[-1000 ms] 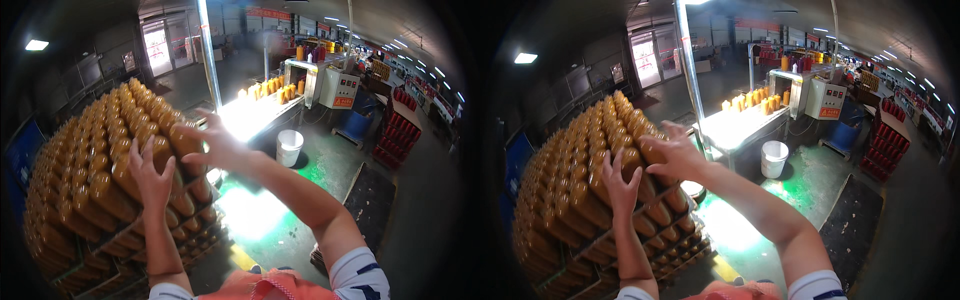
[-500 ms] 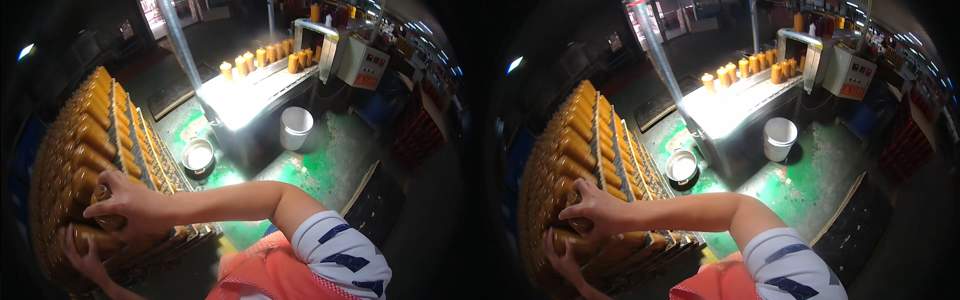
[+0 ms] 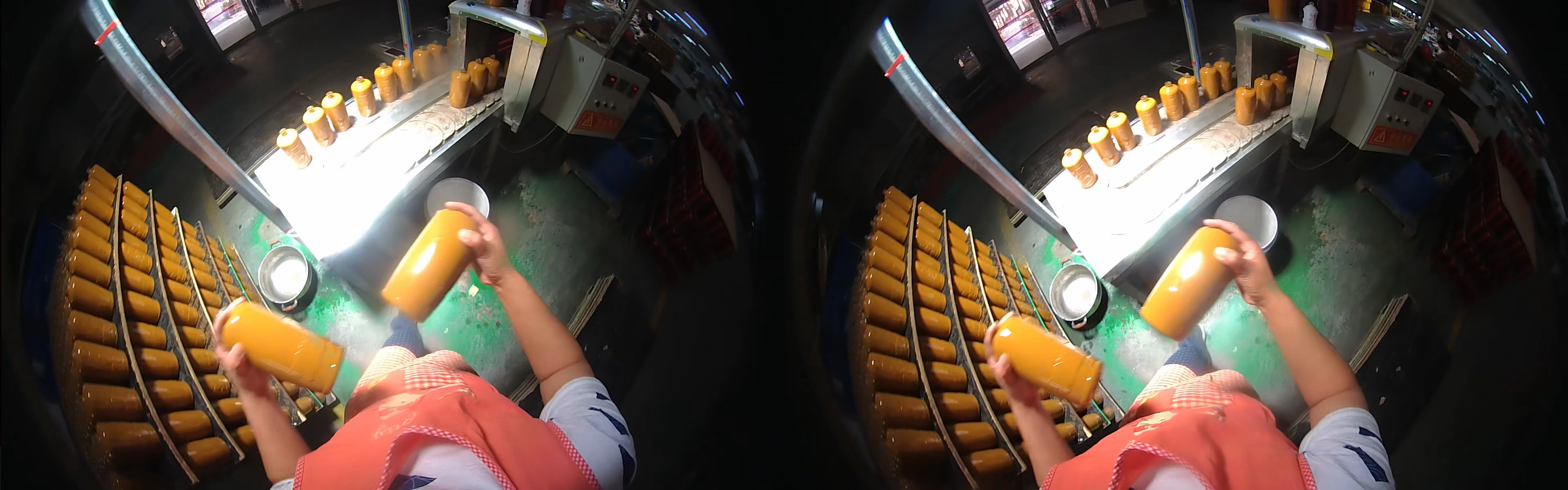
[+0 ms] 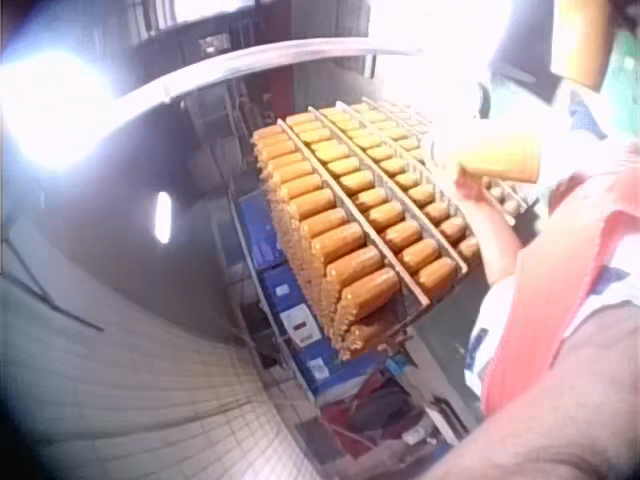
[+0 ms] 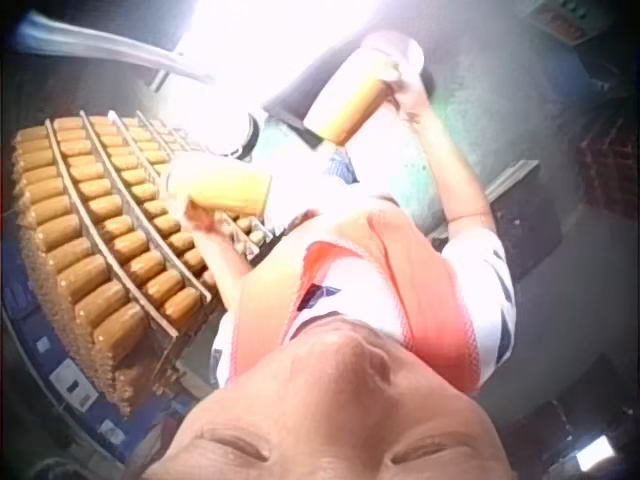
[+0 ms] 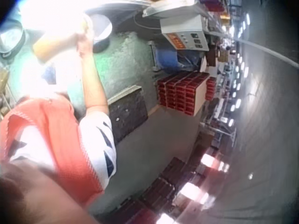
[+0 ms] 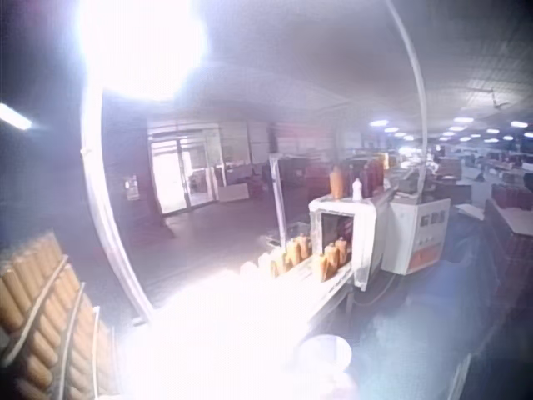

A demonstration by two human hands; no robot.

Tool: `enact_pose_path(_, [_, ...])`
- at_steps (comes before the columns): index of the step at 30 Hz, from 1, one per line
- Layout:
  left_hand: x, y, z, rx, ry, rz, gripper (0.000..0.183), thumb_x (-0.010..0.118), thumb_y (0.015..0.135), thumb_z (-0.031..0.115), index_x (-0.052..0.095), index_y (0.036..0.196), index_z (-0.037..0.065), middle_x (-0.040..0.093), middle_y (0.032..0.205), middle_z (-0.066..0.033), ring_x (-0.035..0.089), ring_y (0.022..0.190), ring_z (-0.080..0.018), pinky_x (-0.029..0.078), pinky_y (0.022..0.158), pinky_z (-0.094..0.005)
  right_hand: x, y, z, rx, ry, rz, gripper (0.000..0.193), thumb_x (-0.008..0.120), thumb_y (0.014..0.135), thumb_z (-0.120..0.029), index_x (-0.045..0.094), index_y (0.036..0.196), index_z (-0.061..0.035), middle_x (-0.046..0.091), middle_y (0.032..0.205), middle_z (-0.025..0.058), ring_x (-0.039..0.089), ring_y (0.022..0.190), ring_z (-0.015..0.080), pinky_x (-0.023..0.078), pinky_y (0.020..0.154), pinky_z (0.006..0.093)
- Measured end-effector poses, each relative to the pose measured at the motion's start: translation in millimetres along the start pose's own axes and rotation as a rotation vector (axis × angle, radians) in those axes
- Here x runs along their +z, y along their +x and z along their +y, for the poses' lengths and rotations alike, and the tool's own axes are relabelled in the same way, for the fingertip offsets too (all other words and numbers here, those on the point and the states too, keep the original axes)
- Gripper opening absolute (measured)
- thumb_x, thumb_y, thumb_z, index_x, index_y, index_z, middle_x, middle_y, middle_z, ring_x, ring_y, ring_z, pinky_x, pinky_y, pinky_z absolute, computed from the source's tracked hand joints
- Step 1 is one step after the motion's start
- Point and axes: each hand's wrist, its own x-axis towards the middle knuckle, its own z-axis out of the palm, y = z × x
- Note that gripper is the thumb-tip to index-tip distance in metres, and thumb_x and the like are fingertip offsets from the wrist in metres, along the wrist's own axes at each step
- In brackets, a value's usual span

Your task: The person places amber-colored jars onto a conveyor belt and then moves them to a pallet rack. They also transport a loaded pallet rack using a pallet jack and return to the conveyor to continue placing jars.

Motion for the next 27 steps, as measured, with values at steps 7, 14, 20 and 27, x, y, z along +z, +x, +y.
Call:
enact_pose_path(7, [226.4,151.3,-312.6,-0.943,-0.522,-0.452,0.061,0.074,0.076,0.043,0.056,0.124,0.011,0.063,0.118,-0.0179,0.063,0.099,-0.0322,0.057,0.082,-0.0473,-189.6,113.0,13.5,0.253,0.36,0.283,0.057,0.059,0.087,-0.048,0.05,0.135,-0.0184,0.059,0.129,0.021,0.063,0.108,0.0339,0.054,0.092,0.0474])
enact_pose_path(14, [387.1,225.0,-460.8,-1.544,-0.577,-0.32,0.047,0.048,0.093,0.05,0.055,0.12,0.013,0.063,0.1,-0.0153,0.064,0.077,-0.0279,0.056,0.066,-0.0408,-321.2,219.0,88.9,0.37,1.239,0.116,0.044,0.048,0.098,-0.041,0.054,0.137,-0.0209,0.046,0.139,0.0258,0.052,0.12,0.0465,0.054,0.087,0.0615])
enact_pose_path(20, [417.0,269.6,-560.5,-1.654,-0.889,-0.436,0.045,0.045,0.096,0.052,0.059,0.114,0.013,0.061,0.106,-0.0108,0.061,0.089,-0.0284,0.054,0.078,-0.0417,-381.9,286.5,109.6,0.301,1.495,-0.026,0.051,0.059,0.098,-0.034,0.045,0.145,-0.02,0.025,0.152,0.023,0.029,0.139,0.0463,0.043,0.103,0.0638])
enact_pose_path(27, [430.2,287.2,-570.9,-1.691,-0.998,-0.384,0.048,0.046,0.096,0.053,0.06,0.113,0.01,0.062,0.104,-0.0102,0.062,0.091,-0.0275,0.054,0.079,-0.0423,-400.5,332.7,106.6,0.378,1.583,-0.045,0.05,0.058,0.099,-0.032,0.044,0.145,-0.0198,0.025,0.153,0.0219,0.026,0.141,0.0464,0.038,0.107,0.0652])
